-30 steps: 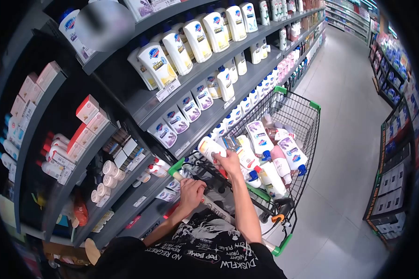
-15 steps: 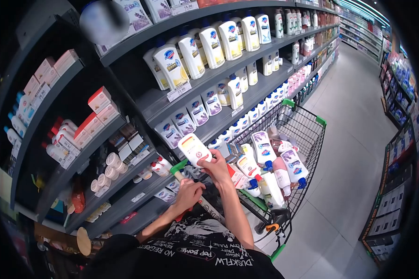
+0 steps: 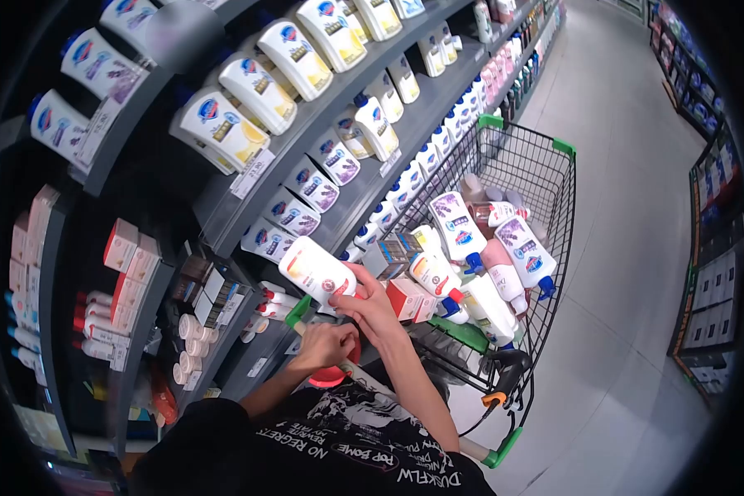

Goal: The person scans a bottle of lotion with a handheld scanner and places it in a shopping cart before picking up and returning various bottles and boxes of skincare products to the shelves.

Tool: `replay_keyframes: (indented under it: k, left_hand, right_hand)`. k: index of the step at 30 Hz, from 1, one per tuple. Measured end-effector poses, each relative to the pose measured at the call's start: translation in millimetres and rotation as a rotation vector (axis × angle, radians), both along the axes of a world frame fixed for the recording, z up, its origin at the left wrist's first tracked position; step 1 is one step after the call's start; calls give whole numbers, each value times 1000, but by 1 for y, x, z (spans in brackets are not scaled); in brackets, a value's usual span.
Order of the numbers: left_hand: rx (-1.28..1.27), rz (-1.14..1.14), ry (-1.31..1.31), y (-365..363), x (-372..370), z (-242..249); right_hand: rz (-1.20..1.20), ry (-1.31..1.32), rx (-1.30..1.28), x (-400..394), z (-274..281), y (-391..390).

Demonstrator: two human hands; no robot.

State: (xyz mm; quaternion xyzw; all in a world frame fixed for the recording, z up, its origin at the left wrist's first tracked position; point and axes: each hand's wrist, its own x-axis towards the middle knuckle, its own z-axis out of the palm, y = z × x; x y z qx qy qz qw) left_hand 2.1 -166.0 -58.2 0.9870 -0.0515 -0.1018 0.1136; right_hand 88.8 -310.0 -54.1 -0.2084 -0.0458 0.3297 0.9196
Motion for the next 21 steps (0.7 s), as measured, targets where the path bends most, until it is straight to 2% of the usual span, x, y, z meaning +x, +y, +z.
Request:
replay_keyframes:
  k: [5, 9, 11, 13, 15, 16, 17, 19, 20, 21]
  left_hand:
    - [28, 51, 48, 3, 4, -5]
    - [-73, 49, -103, 8, 2, -16]
    - [-203, 38, -251, 9, 0, -15]
    - [-151, 95, -257, 10, -3, -11]
    - [-290, 114, -353, 14, -6, -13]
    - [-364, 164, -392, 16, -8, -15]
    - [-525, 186, -350, 22, -10, -16]
    - [-1291, 474, -309, 33, -6, -28]
    - [-1569, 586, -227, 46, -6, -31]
    - [-1986, 722, -143, 57, -8, -16]
  right_hand:
    - [35, 95, 37, -3, 9, -1]
    - [11, 83, 71, -9, 15, 8]
    - [-22, 68, 67, -15, 14, 14]
    - [-21, 36, 15, -16, 8, 22]
    - [-21, 29, 65, -19, 8, 30]
    - [-72, 83, 0, -24, 16, 36]
    - [-88, 58, -48, -28, 17, 38]
    - [-32, -23, -114, -32, 15, 34]
    - [-30, -56, -177, -32, 9, 34]
    - [-8, -104, -243, -32, 9, 35]
